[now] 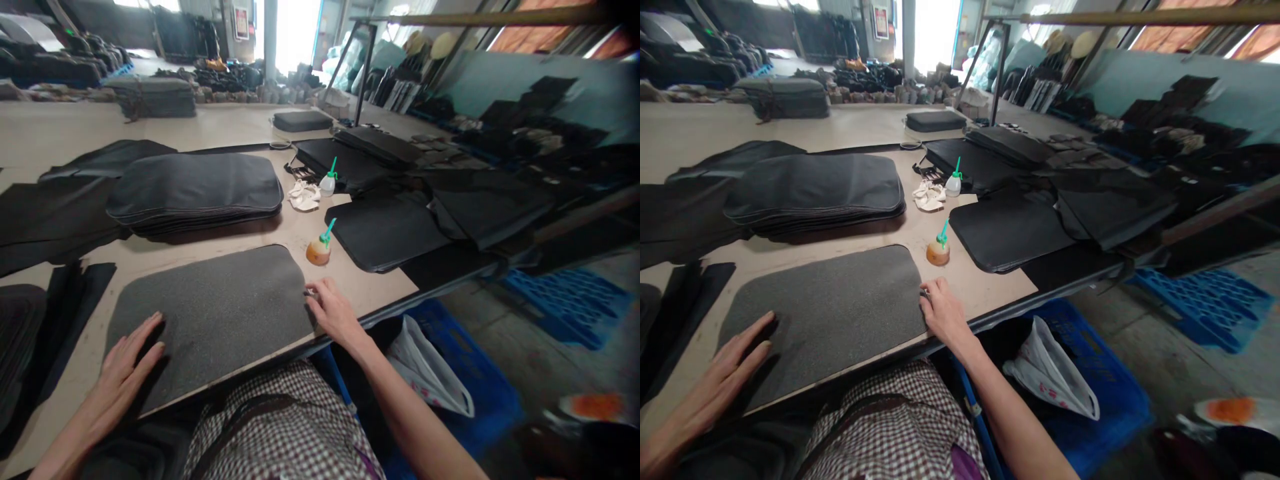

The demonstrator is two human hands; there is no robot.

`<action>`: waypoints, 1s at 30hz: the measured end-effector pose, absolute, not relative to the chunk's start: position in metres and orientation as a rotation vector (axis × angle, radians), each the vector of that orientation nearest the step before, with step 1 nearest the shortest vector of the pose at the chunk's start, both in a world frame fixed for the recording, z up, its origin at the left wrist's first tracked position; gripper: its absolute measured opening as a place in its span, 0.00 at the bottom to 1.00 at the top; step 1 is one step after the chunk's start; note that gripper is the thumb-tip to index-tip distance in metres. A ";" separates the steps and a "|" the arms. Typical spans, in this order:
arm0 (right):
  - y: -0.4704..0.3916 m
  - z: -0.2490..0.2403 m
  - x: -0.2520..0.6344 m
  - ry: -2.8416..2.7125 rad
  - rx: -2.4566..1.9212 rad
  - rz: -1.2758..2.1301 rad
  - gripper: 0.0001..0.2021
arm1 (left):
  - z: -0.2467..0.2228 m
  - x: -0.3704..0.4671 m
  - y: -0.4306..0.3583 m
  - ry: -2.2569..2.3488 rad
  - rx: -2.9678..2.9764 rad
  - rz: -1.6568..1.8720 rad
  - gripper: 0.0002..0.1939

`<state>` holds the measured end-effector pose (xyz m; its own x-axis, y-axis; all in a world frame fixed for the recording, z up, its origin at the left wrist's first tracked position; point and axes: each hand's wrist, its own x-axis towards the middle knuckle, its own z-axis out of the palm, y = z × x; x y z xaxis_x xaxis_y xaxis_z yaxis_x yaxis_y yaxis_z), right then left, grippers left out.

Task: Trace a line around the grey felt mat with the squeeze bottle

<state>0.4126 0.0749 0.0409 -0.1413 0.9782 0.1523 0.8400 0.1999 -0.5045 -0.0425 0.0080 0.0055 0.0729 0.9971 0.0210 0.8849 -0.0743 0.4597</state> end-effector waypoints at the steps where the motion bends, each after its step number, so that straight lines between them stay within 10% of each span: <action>1: 0.081 0.043 0.413 -2.036 -1.666 0.419 0.11 | 0.008 -0.040 0.009 1.922 2.044 0.485 0.32; 30: 0.229 0.046 0.343 -2.287 -2.101 0.083 0.13 | -0.015 0.016 0.023 2.027 2.492 0.432 0.32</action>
